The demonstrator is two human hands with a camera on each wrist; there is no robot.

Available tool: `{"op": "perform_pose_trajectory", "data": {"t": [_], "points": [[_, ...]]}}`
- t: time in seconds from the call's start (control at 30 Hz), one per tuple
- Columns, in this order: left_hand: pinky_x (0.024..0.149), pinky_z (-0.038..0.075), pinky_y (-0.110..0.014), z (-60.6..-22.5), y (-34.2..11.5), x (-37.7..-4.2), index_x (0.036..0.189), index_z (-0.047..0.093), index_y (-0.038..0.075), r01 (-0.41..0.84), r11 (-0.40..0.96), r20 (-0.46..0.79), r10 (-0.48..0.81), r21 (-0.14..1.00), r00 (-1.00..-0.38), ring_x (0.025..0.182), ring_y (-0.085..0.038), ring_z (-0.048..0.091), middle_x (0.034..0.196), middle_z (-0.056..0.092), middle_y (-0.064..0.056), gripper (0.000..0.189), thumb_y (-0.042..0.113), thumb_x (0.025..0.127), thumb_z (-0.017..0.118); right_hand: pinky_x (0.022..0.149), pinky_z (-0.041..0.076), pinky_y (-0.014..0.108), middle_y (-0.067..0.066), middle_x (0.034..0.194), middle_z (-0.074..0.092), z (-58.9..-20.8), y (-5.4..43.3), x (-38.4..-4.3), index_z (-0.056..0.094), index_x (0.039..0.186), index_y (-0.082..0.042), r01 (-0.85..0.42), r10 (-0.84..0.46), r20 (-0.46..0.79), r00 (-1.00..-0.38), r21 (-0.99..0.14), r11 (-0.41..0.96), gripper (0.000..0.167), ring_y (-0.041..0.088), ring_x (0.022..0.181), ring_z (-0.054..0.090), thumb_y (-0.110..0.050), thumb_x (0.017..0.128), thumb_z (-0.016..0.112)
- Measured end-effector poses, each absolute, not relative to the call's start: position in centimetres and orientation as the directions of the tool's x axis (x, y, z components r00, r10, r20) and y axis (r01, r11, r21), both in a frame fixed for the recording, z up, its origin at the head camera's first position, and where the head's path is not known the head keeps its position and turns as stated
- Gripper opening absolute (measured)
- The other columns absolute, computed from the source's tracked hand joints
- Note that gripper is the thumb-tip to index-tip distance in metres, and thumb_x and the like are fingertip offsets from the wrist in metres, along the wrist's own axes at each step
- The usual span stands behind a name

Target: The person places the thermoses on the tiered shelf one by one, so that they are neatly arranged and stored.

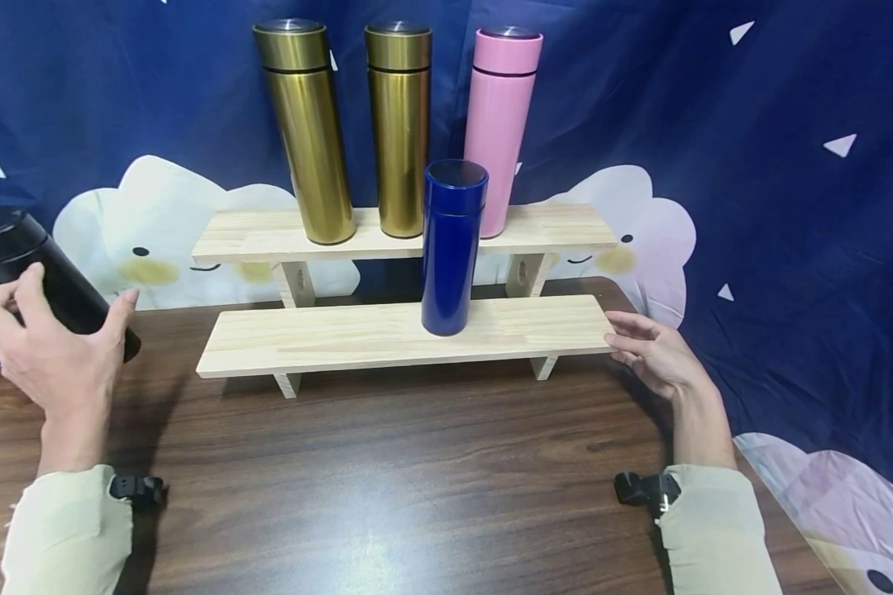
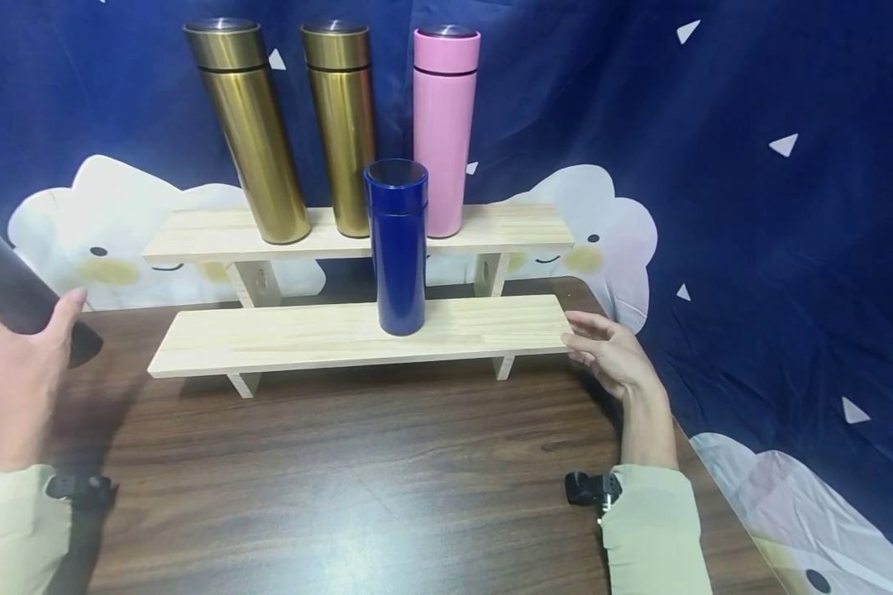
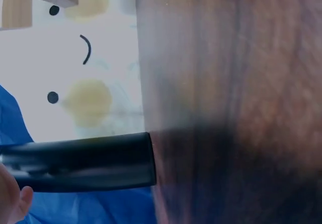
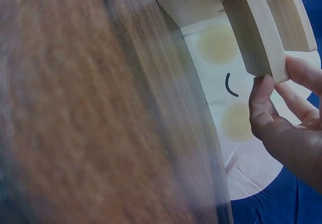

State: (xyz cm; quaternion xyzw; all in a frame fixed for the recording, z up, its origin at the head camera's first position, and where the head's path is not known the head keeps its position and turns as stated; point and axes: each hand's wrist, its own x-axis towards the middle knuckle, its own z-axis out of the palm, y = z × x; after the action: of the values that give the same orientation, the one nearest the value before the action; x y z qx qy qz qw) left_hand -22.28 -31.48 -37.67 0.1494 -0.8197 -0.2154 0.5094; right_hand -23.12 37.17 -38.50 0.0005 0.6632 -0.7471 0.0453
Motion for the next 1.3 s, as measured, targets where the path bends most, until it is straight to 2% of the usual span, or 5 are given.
{"op": "perform_pose_trajectory", "data": {"t": [0.33, 0.63, 0.83, 1.1, 1.3], "points": [[0.117, 0.016, -0.034, -37.7, -32.9, -22.8, 0.155, 0.031, 0.032, -0.073, 0.710, 0.618, -0.654, 0.701, -0.436, 0.143, -0.014, 0.024, 0.156, 0.032, -0.001, 0.088, 0.067, 0.083, 0.068, 0.074, 0.053, 0.022, 0.000, 0.104, 0.067, -38.6, 36.9, -23.1, 0.065, 0.119, -0.012, 0.077, -0.073, -0.069, -0.995, -0.990, -0.119, 0.031, 0.010, 0.087, 0.067, 0.006, 0.094, 0.066], [0.118, 0.012, -0.031, -36.9, -33.8, -23.5, 0.158, 0.026, 0.025, -0.094, 0.677, 0.572, -0.680, 0.730, -0.459, 0.146, -0.014, 0.023, 0.160, 0.031, 0.000, 0.085, 0.055, 0.089, 0.064, 0.075, 0.053, 0.022, 0.001, 0.104, 0.068, -38.3, 37.1, -23.3, 0.066, 0.117, -0.013, 0.067, -0.077, -0.057, -0.995, -0.989, -0.134, 0.030, 0.010, 0.087, 0.067, 0.006, 0.094, 0.065], [0.118, 0.009, -0.027, -36.5, -34.2, -23.9, 0.158, 0.025, 0.018, -0.150, 0.594, 0.474, -0.748, 0.791, -0.464, 0.147, -0.014, 0.021, 0.160, 0.029, -0.002, 0.090, 0.056, 0.087, 0.064, 0.074, 0.053, 0.022, 0.001, 0.104, 0.068, -38.6, 37.1, -23.2, 0.067, 0.117, -0.013, 0.065, -0.093, -0.052, -0.994, -0.988, -0.137, 0.030, 0.010, 0.087, 0.067, 0.007, 0.095, 0.064], [0.116, 0.012, -0.024, -35.8, -34.6, -24.7, 0.154, 0.030, 0.018, -0.153, 0.543, 0.423, -0.775, 0.825, -0.470, 0.143, -0.014, 0.026, 0.155, 0.034, -0.003, 0.085, 0.049, 0.084, 0.068, 0.074, 0.053, 0.022, 0.001, 0.104, 0.068, -38.6, 37.2, -23.2, 0.066, 0.118, -0.012, 0.062, -0.082, -0.051, -0.995, -0.988, -0.139, 0.030, 0.010, 0.087, 0.067, 0.007, 0.094, 0.064], [0.116, 0.013, -0.023, -35.9, -35.3, -25.6, 0.153, 0.032, 0.022, -0.170, 0.504, 0.383, -0.799, 0.847, -0.463, 0.143, -0.013, 0.028, 0.153, 0.037, 0.001, 0.087, 0.053, 0.081, 0.069, 0.074, 0.053, 0.022, 0.001, 0.104, 0.067, -38.6, 37.2, -23.1, 0.065, 0.119, -0.011, 0.063, -0.082, -0.052, -0.995, -0.989, -0.132, 0.030, 0.010, 0.087, 0.066, 0.006, 0.094, 0.064]]}}
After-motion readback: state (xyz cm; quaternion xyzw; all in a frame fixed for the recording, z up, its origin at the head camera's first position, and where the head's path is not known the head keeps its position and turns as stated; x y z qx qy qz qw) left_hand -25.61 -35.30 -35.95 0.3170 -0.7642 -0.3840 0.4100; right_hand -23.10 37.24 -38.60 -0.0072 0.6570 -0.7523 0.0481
